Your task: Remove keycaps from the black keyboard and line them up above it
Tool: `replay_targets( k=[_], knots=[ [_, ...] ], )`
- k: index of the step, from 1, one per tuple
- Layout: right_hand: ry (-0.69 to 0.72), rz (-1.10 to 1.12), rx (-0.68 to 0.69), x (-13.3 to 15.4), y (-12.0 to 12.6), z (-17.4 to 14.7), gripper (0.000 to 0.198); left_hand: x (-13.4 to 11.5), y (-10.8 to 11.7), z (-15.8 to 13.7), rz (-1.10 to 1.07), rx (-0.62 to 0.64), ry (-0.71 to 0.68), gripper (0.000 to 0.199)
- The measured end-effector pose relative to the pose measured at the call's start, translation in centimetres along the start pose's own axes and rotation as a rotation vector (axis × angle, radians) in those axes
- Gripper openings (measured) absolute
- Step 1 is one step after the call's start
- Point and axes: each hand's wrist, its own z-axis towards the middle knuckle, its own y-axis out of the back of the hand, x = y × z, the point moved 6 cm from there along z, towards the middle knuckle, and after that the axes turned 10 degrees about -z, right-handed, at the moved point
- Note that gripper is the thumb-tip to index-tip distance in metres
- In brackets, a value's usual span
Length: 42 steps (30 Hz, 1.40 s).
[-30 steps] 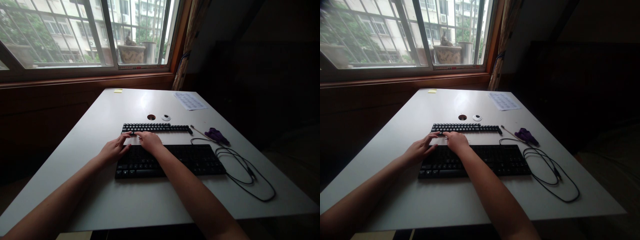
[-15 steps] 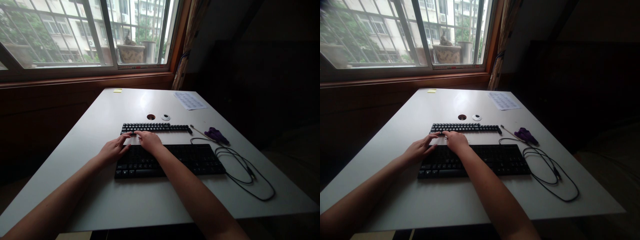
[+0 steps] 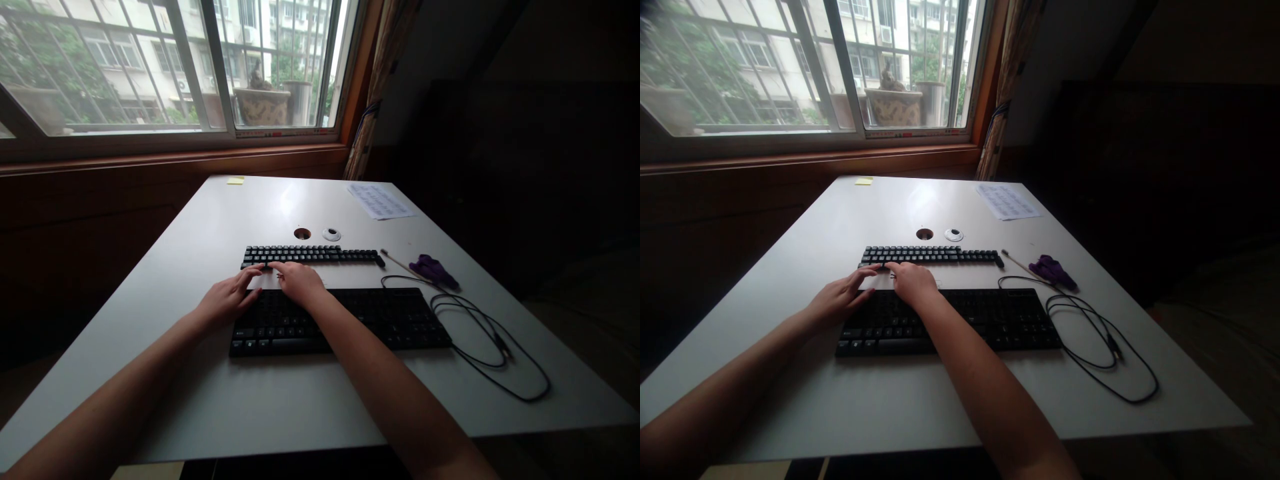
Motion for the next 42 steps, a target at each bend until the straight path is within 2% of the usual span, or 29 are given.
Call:
replay_targets(
  k=[11, 18, 21, 29, 35, 42],
  knots=[
    [-0.006, -0.013, -0.006, 0.0, 0.0, -0.1, 0.051, 0.0, 0.0, 0.0, -0.022, -0.016, -0.012, 0.036],
    [-0.012, -0.013, 0.013, -0.1, 0.1, -0.2, 0.051, 1.1, 1.1, -0.1, -0.162, -0.196, 0.051, 0.03],
    [-0.016, -0.016, 0.018, -0.1, 0.1, -0.2, 0.05, 1.6, 1.4, -0.1, -0.22, -0.235, 0.088, 0.028],
    [-0.017, -0.009, -0.011, -0.2, -0.1, -0.3, 0.051, 3.7, 2.5, -0.6, -0.205, -0.38, 0.227, 0.029],
    [-0.015, -0.018, 0.013, -0.2, 0.1, -0.4, 0.052, 4.4, 2.7, -0.8, -0.144, -0.362, 0.354, 0.033],
    [-0.053, -0.001, -0.043, -0.4, 0.3, -0.4, 0.044, 4.2, 2.8, -0.7, -0.1, -0.354, 0.328, 0.027]
  ],
)
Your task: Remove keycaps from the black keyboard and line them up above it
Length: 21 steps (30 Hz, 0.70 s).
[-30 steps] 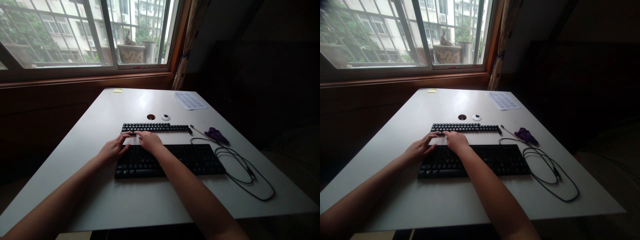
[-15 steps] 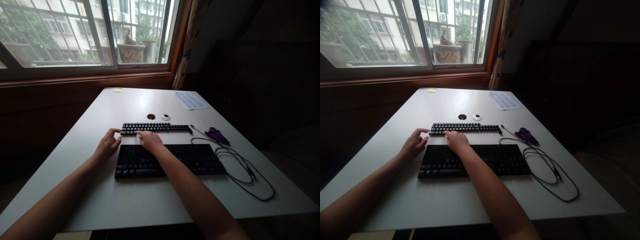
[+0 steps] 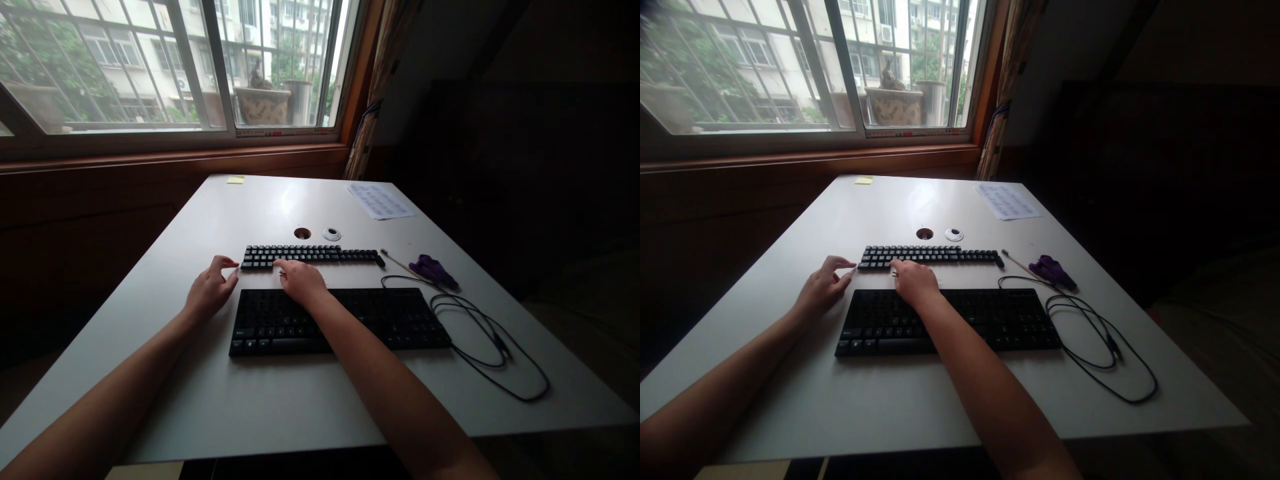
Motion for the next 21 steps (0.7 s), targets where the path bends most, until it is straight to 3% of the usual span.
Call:
replay_targets(
  k=[21],
  knots=[
    [0.008, -0.001, -0.008, -0.12, -0.23, 0.17, 0.037, -0.02, -0.17, -0.09, -0.009, 0.028, 0.009, 0.028]
  ],
)
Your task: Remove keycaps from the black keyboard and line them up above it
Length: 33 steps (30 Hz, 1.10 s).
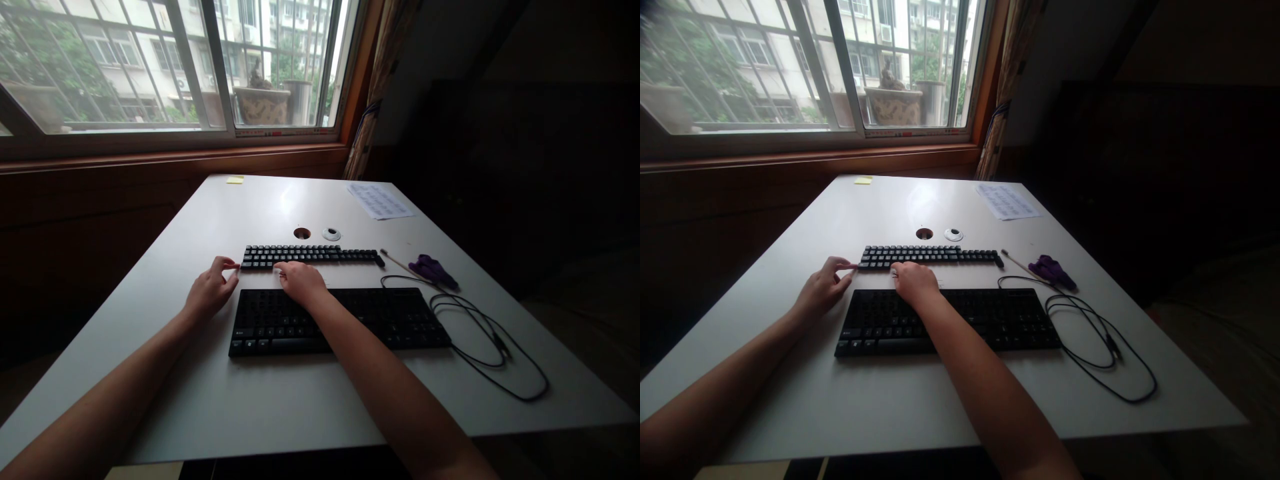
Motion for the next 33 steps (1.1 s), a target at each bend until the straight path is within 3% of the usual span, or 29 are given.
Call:
replay_targets(
  k=[23, 27, 33],
  knots=[
    [0.0, 0.011, -0.025, -0.2, 0.0, -0.1, 0.04, 0.3, 0.1, 0.1, 0.006, -0.011, -0.011, 0.028],
    [0.001, 0.074, -0.094, -0.4, 0.3, -0.3, 0.039, 0.4, 0.3, 0.1, -0.012, 0.001, -0.005, 0.029],
    [-0.001, 0.18, -0.313, -0.8, 2.4, -1.0, 0.031, 0.4, 0.7, 0.1, -0.011, 0.051, -0.051, 0.025]
  ],
)
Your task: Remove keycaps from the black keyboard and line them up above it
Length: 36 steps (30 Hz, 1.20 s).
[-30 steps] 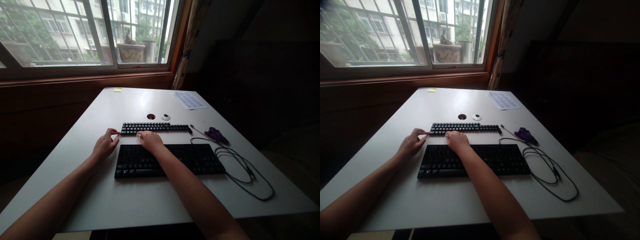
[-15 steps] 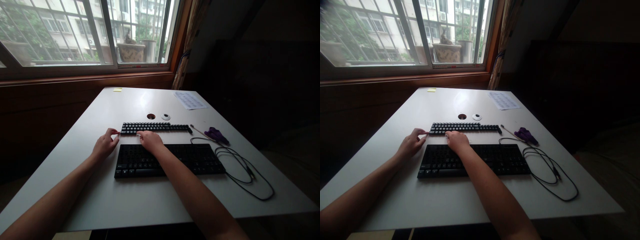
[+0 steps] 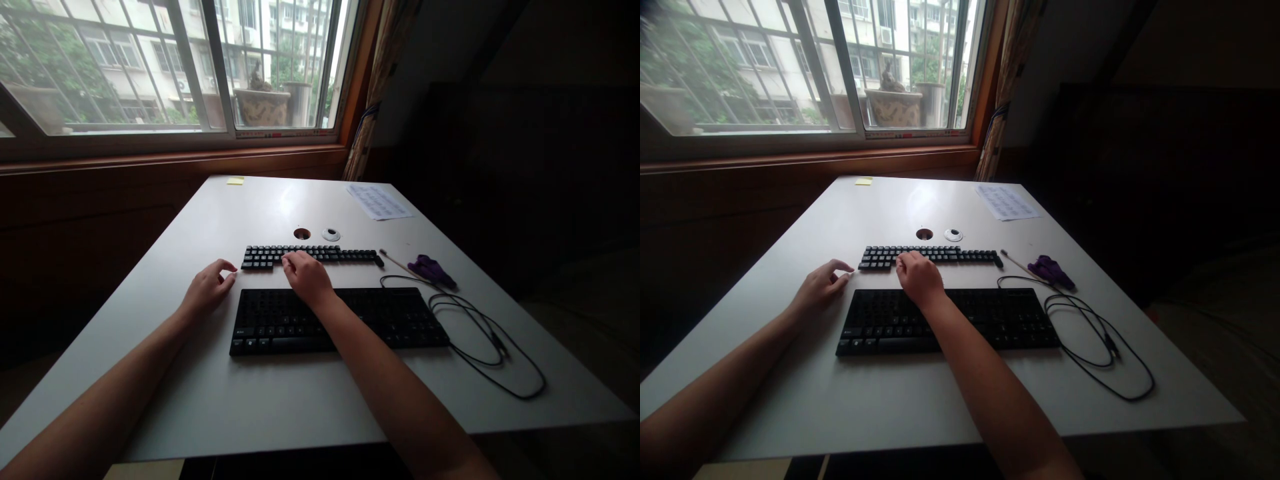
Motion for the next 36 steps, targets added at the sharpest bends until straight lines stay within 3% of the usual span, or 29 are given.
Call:
replay_targets(
  k=[5, 16, 21, 25, 30, 33, 36],
  knots=[
    [-0.014, 0.099, -0.147, -0.3, 2.1, 0.1, 0.037, -0.2, -0.2, 0.0, -0.018, 0.083, -0.098, 0.024],
    [0.003, 0.219, -0.429, -1.8, 8.7, -0.3, 0.037, -0.4, -0.6, 0.0, 0.004, 0.173, -0.138, 0.026],
    [-0.03, 0.266, -0.465, -2.1, 10.1, -0.6, 0.04, -0.8, -0.9, -0.2, -0.021, 0.227, -0.186, 0.028],
    [-0.054, 0.32, -0.409, -2.1, 10.4, -0.9, 0.041, -1.5, -1.4, -0.7, -0.083, 0.335, -0.273, 0.03],
    [-0.115, 0.5, -0.131, -1.7, 8.5, -2.0, 0.043, -1.8, -1.7, -0.9, -0.107, 0.383, -0.313, 0.03],
    [-0.075, 0.537, 0.002, -0.3, 7.2, -2.8, 0.045, -1.9, -1.7, -0.9, -0.112, 0.376, -0.304, 0.031],
    [0.027, 0.45, -0.008, 1.3, 6.9, -3.2, 0.044, -2.1, -1.7, -0.9, -0.111, 0.381, -0.309, 0.03]
  ],
)
